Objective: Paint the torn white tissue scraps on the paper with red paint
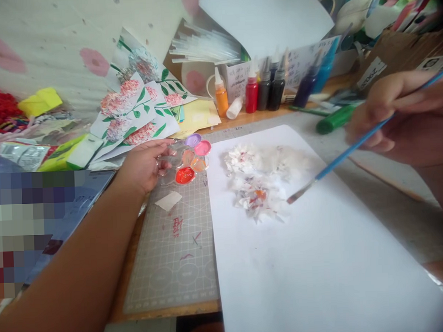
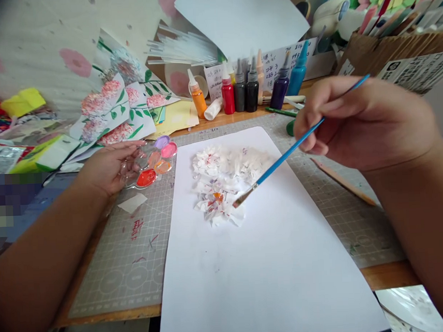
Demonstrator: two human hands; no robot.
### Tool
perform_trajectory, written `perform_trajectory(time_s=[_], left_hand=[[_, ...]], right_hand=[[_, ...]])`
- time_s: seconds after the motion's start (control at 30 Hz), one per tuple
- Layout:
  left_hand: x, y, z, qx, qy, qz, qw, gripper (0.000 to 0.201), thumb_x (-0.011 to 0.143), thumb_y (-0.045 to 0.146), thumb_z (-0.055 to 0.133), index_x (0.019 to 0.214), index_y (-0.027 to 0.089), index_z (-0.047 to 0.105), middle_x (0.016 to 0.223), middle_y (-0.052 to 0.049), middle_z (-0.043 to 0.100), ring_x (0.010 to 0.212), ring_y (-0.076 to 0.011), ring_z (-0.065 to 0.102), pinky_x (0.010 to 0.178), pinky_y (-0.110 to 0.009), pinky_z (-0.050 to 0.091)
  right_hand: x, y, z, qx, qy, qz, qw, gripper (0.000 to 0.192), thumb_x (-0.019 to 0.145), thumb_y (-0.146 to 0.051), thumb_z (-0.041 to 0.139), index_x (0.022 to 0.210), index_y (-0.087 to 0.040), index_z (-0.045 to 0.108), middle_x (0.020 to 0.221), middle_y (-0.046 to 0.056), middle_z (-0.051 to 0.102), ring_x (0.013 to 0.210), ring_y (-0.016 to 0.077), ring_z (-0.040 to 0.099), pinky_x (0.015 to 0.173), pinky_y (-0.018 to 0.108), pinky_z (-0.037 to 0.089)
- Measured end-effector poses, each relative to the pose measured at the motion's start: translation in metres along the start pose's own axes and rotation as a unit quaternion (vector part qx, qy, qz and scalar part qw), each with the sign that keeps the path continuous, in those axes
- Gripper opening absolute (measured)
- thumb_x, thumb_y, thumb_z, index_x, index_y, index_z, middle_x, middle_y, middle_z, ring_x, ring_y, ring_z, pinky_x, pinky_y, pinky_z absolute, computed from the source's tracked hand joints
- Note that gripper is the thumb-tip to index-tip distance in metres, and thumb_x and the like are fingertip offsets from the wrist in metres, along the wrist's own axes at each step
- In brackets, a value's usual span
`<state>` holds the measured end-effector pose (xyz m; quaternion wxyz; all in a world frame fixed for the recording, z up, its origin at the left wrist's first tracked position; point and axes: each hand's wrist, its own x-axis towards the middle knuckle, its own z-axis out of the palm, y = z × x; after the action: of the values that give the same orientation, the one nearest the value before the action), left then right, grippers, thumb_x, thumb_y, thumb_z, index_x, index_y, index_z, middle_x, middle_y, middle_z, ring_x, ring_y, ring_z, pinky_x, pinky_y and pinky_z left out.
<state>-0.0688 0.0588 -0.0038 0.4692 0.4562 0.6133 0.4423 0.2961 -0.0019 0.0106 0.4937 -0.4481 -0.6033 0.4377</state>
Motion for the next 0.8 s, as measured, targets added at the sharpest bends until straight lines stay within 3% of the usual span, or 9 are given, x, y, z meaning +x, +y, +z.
perform_trajectory(time_s=[0.1, 0.27, 0.43, 0.53, 0.63, 0.7, 0.8], left_hand=[[-0.002, 0.001, 0.002, 0.005, 0.007, -0.001, 1.000, 0.019, 0.074, 0.010, 0.055, 0.090, 0.015, 0.063, 0.062, 0.003, 0.059, 0.038, -0.0039, 0.043, 0.038, -0.019, 0.026], [-0.002, 0.001, 0.002, 0.009, 0.005, 0.003, 1.000, 0.017, 0.075, 0.012, 0.055, 0.090, 0.015, 0.063, 0.061, 0.003, 0.057, 0.037, -0.0040, 0.043, 0.035, -0.019, 0.024], [-0.001, 0.001, 0.001, 0.002, -0.001, 0.003, 1.000, 0.018, 0.075, 0.012, 0.056, 0.090, 0.014, 0.064, 0.061, 0.004, 0.057, 0.037, -0.0026, 0.043, 0.036, -0.017, 0.024], [-0.001, 0.002, 0.001, 0.012, 0.008, 0.004, 1.000, 0.019, 0.074, 0.012, 0.057, 0.090, 0.015, 0.064, 0.061, 0.004, 0.057, 0.037, -0.0030, 0.043, 0.036, -0.018, 0.025], [-0.002, 0.002, 0.002, 0.022, 0.013, 0.004, 1.000, 0.020, 0.072, 0.011, 0.058, 0.090, 0.016, 0.064, 0.062, 0.004, 0.058, 0.037, -0.0037, 0.043, 0.037, -0.019, 0.027], [-0.003, 0.002, 0.002, 0.021, 0.007, 0.005, 1.000, 0.020, 0.072, 0.011, 0.058, 0.090, 0.016, 0.064, 0.062, 0.004, 0.059, 0.038, -0.0038, 0.043, 0.038, -0.019, 0.029], [-0.003, 0.002, 0.001, 0.023, 0.004, 0.002, 1.000, 0.019, 0.072, 0.011, 0.058, 0.090, 0.016, 0.064, 0.063, 0.004, 0.059, 0.039, -0.0037, 0.044, 0.039, -0.020, 0.031]], right_hand=[[0.002, 0.000, 0.005, 0.022, -0.062, 0.015, 0.998, 0.014, 0.061, -0.022, 0.066, 0.051, -0.015, 0.058, 0.047, 0.004, 0.055, 0.041, 0.0110, 0.052, 0.036, 0.022, 0.036], [0.004, 0.003, -0.003, 0.111, -0.012, -0.089, 0.990, 0.016, 0.074, -0.027, 0.059, 0.061, -0.019, 0.059, 0.050, 0.001, 0.056, 0.040, 0.0070, 0.045, 0.035, 0.020, 0.033], [0.001, -0.001, 0.016, 0.069, -0.053, 0.009, 0.996, 0.018, 0.065, -0.028, 0.068, 0.055, -0.016, 0.059, 0.048, 0.003, 0.057, 0.042, 0.0104, 0.051, 0.037, 0.022, 0.038], [0.003, -0.003, 0.022, 0.083, 0.018, 0.025, 0.996, 0.014, 0.061, -0.023, 0.071, 0.058, -0.016, 0.059, 0.053, 0.002, 0.059, 0.046, 0.0111, 0.055, 0.038, 0.021, 0.039], [0.003, -0.005, 0.019, 0.145, 0.079, -0.021, 0.986, 0.016, 0.063, -0.022, 0.071, 0.060, -0.017, 0.056, 0.056, -0.001, 0.058, 0.048, 0.0092, 0.054, 0.039, 0.020, 0.037], [0.001, -0.004, 0.020, 0.149, 0.070, -0.028, 0.986, 0.018, 0.064, -0.025, 0.072, 0.062, -0.017, 0.056, 0.058, -0.001, 0.059, 0.048, 0.0092, 0.055, 0.040, 0.020, 0.039], [-0.003, -0.001, 0.027, 0.104, 0.005, -0.009, 0.995, 0.021, 0.065, -0.033, 0.074, 0.065, -0.018, 0.059, 0.060, 0.001, 0.062, 0.049, 0.0107, 0.057, 0.042, 0.021, 0.042]])
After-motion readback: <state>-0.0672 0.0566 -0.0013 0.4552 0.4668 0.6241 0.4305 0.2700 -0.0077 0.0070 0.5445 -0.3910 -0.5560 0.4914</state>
